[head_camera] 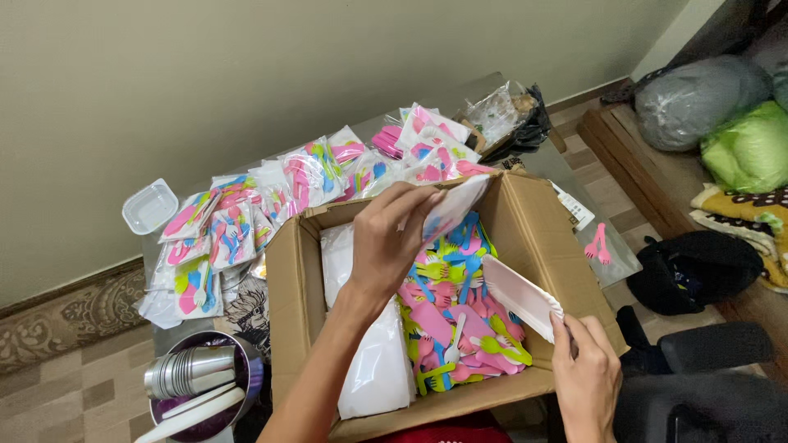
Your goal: The person organizes and packs sets of plastic cutlery and paper boats by hand into small clear bags, placing the finished bags into a larger cardboard box.
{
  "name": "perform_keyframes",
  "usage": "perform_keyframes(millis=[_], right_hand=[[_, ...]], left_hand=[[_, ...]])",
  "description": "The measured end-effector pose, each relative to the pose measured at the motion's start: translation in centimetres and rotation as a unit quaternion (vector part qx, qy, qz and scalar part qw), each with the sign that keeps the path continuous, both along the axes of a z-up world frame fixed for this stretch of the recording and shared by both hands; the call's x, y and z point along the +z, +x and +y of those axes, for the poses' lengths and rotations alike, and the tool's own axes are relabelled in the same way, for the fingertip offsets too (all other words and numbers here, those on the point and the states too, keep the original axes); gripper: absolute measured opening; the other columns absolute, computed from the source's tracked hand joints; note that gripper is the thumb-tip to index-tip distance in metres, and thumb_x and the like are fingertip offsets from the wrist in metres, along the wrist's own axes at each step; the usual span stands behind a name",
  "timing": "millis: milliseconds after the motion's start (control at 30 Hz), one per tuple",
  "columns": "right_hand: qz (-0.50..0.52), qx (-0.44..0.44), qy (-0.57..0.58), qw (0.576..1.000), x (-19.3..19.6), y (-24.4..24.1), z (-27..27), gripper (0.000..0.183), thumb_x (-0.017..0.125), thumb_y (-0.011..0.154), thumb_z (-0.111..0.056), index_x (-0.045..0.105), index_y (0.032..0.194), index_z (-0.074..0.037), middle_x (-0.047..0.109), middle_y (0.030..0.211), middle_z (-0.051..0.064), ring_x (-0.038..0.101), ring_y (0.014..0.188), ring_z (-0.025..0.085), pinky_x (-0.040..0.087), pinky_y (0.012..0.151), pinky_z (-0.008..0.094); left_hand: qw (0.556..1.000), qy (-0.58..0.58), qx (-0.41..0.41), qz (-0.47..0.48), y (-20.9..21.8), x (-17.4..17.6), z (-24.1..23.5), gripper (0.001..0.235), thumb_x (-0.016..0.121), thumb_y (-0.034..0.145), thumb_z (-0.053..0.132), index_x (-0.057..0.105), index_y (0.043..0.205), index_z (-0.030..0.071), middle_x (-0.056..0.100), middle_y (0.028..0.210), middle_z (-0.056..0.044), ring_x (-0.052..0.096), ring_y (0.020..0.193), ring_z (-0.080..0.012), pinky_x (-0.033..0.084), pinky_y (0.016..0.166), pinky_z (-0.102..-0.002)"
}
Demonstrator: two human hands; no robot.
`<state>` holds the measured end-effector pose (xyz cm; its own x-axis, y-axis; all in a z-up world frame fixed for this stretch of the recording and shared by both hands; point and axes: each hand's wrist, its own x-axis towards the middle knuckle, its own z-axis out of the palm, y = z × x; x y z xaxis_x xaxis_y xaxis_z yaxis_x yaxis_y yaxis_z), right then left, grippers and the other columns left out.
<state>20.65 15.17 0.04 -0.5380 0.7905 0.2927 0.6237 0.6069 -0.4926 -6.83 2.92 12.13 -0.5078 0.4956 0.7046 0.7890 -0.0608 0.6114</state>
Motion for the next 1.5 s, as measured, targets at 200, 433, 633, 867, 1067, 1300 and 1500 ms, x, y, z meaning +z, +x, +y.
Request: perform_keyframes(millis=[200, 433, 633, 867, 1067, 1300, 1500], right_hand=[[-0.012, -0.020, 0.012, 1.000, 0.0, -0.1, -0.5, 0.016, 0.068, 0.104, -0.020, 0.075, 0.112, -0.008, 0.062, 0.093, 0.003, 0.067, 0.084, 0.026, 0.050, 0.071, 0.041], [-0.005, -0.008, -0.003, 1.000, -0.1, -0.2, -0.1, 0.015, 0.067, 0.103, -0.020, 0.075, 0.110, -0.009, 0.061, 0.090, 0.006, 0.066, 0.079, 0.027, 0.049, 0.073, 0.043], [0.090, -0.035, -0.239, 0.966, 1.7, -2.2, -0.7, 0.028, 0.070, 0.100, -0.021, 0.069, 0.083, 0.001, 0.065, 0.073, 0.009, 0.056, 0.063, 0.010, 0.044, 0.064, 0.027], [0.125, 0.062, -0.719, 0.680, 0.7, -6.6, -3.8, 0.045, 0.077, 0.086, -0.006, 0.061, 0.127, 0.003, 0.073, 0.077, 0.022, 0.049, 0.042, 0.015, 0.035, 0.029, 0.025], [-0.053, 0.074, -0.810, 0.580, 1.5, -9.6, -8.5, 0.052, 0.078, 0.087, -0.002, 0.051, 0.131, -0.008, 0.077, 0.091, 0.025, 0.047, 0.050, 0.013, 0.032, 0.033, 0.023], [-0.227, 0.029, -0.805, 0.547, 2.7, -12.1, -10.7, 0.045, 0.074, 0.092, 0.005, 0.046, 0.126, -0.003, 0.081, 0.099, 0.028, 0.043, 0.047, 0.012, 0.028, 0.033, 0.022], [-0.484, 0.311, -0.453, 0.680, 0.5, -12.7, -10.0, 0.028, 0.079, 0.090, -0.050, 0.074, 0.096, -0.023, 0.078, 0.073, -0.008, 0.068, 0.065, 0.002, 0.046, 0.064, 0.018]], left_hand=[[0.985, 0.017, 0.073, 0.157, -0.6, -1.9, 1.0, 0.007, 0.071, 0.098, -0.001, 0.071, 0.105, -0.002, 0.076, 0.093, -0.016, 0.074, 0.081, -0.0291, 0.059, 0.067, -0.039], [0.982, 0.061, 0.105, 0.145, -0.1, -2.0, 0.6, 0.008, 0.072, 0.096, -0.004, 0.072, 0.104, -0.004, 0.076, 0.095, -0.015, 0.075, 0.083, -0.0281, 0.060, 0.072, -0.036], [0.973, 0.082, 0.168, -0.136, -1.4, -3.3, -1.7, 0.020, 0.072, 0.097, 0.014, 0.075, 0.114, 0.003, 0.079, 0.102, -0.013, 0.069, 0.076, -0.0149, 0.061, 0.065, -0.027], [0.866, 0.285, 0.256, -0.320, -3.3, -2.5, -6.2, 0.023, 0.071, 0.098, 0.020, 0.077, 0.107, 0.000, 0.075, 0.097, -0.003, 0.063, 0.088, -0.0052, 0.058, 0.077, -0.024], [0.808, 0.320, 0.322, -0.376, -3.2, -2.0, -10.1, 0.028, 0.072, 0.095, 0.023, 0.078, 0.111, 0.000, 0.076, 0.099, -0.002, 0.064, 0.088, -0.0052, 0.063, 0.074, -0.025], [0.793, 0.317, 0.368, -0.368, -2.5, -1.2, -13.0, 0.026, 0.070, 0.098, 0.021, 0.078, 0.111, 0.000, 0.075, 0.101, 0.001, 0.060, 0.091, -0.0017, 0.058, 0.082, -0.019], [0.780, 0.306, 0.393, -0.380, -2.9, -2.6, -14.2, 0.031, 0.072, 0.096, 0.026, 0.079, 0.111, 0.000, 0.075, 0.099, 0.003, 0.058, 0.089, -0.0006, 0.054, 0.077, -0.020]])
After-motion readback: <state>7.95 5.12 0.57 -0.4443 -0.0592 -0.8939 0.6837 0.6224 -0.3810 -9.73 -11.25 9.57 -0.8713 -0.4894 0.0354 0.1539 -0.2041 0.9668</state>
